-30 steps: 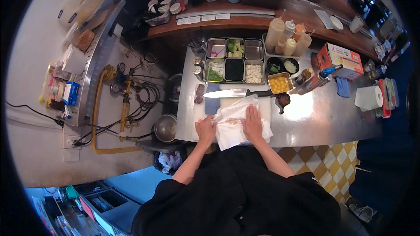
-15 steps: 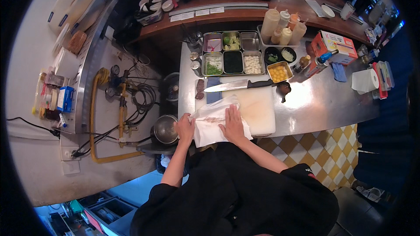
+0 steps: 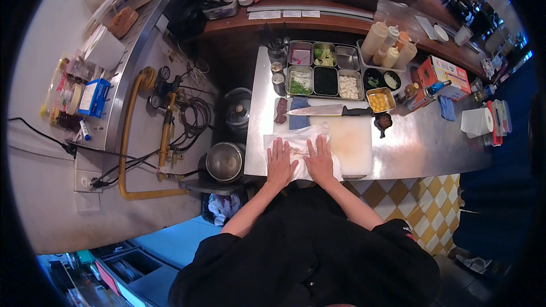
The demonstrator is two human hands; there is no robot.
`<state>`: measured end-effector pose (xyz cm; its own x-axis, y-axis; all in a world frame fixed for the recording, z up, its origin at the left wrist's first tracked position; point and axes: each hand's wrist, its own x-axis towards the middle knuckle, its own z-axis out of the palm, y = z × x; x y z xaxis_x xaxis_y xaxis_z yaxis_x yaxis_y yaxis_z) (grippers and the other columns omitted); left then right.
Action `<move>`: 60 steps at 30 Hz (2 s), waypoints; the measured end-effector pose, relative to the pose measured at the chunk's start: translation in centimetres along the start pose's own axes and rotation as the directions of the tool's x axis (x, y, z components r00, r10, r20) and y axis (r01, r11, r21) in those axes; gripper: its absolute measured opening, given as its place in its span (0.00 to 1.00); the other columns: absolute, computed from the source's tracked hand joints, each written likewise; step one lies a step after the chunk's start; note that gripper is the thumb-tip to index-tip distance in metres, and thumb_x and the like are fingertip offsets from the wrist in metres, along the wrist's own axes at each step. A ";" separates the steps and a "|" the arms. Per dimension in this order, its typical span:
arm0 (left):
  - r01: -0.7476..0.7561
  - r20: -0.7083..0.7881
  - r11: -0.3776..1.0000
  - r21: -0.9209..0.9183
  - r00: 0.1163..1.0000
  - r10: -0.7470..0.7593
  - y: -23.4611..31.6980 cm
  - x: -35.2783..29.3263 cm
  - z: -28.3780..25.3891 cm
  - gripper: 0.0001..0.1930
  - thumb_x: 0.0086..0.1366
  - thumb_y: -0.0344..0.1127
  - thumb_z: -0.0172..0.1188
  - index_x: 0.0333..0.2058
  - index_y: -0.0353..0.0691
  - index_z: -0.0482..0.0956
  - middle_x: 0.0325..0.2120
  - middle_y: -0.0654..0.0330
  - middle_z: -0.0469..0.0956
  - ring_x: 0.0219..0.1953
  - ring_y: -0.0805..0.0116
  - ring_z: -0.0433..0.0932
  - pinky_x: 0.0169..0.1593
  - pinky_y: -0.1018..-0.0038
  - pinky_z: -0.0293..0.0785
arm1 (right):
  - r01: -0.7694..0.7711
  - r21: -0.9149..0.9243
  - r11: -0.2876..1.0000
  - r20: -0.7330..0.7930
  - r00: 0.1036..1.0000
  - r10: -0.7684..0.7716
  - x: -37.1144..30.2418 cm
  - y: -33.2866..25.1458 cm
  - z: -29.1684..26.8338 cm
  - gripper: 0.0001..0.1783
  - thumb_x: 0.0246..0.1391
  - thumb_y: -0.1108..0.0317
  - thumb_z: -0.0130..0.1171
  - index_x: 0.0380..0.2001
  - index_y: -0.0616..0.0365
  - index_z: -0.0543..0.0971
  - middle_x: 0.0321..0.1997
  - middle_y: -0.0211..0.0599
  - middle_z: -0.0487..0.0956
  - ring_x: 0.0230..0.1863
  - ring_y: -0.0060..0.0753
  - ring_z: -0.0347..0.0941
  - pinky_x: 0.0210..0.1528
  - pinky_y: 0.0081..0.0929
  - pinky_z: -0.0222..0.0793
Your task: The person slices raw meat on a cutting board, uses a culinary torch to sear the pieces, and arranges them on a plate. They also wipe the cutting board with a paper towel and handle a small bowl of seasoning.
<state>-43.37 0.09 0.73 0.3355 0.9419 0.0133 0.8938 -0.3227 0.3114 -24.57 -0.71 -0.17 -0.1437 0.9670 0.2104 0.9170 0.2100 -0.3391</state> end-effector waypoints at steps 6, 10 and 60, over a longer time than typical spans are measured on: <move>-0.061 -0.014 0.997 -0.037 0.998 0.060 0.2 0.2 0.5 0.40 0.72 0.45 0.56 0.73 0.26 0.53 0.77 0.40 0.48 0.79 0.44 0.45 0.77 0.44 0.43 | 0.062 0.080 0.995 0.046 0.997 -0.066 0.2 0.5 0.6 0.34 0.64 0.61 0.62 0.69 0.63 0.69 0.77 0.64 0.58 0.79 0.65 0.53 0.77 0.59 0.52; -0.147 -0.058 0.986 -0.073 0.988 0.143 1.3 0.1 2.2 0.37 0.74 0.42 0.53 0.73 0.25 0.54 0.76 0.40 0.50 0.79 0.44 0.47 0.77 0.47 0.46 | 0.091 0.189 0.978 0.059 0.993 -0.104 0.7 0.7 0.4 0.31 0.63 0.68 0.59 0.68 0.64 0.69 0.75 0.62 0.63 0.77 0.63 0.58 0.76 0.54 0.55; 0.070 -0.286 0.971 -0.230 0.949 -0.136 -4.5 -3.9 -3.6 0.10 0.58 0.30 0.67 0.40 0.44 0.83 0.42 0.56 0.75 0.47 0.54 0.76 0.50 0.57 0.68 | 0.079 0.025 0.997 -0.191 0.979 -0.073 0.1 9.5 -2.9 0.30 0.57 0.77 0.52 0.65 0.59 0.74 0.62 0.48 0.80 0.61 0.51 0.76 0.64 0.47 0.70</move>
<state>-49.76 -1.85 2.74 0.1119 0.9639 0.2416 0.8223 -0.2264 0.5221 -14.78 0.99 -0.69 -0.1367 0.9039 0.4054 0.8930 0.2895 -0.3445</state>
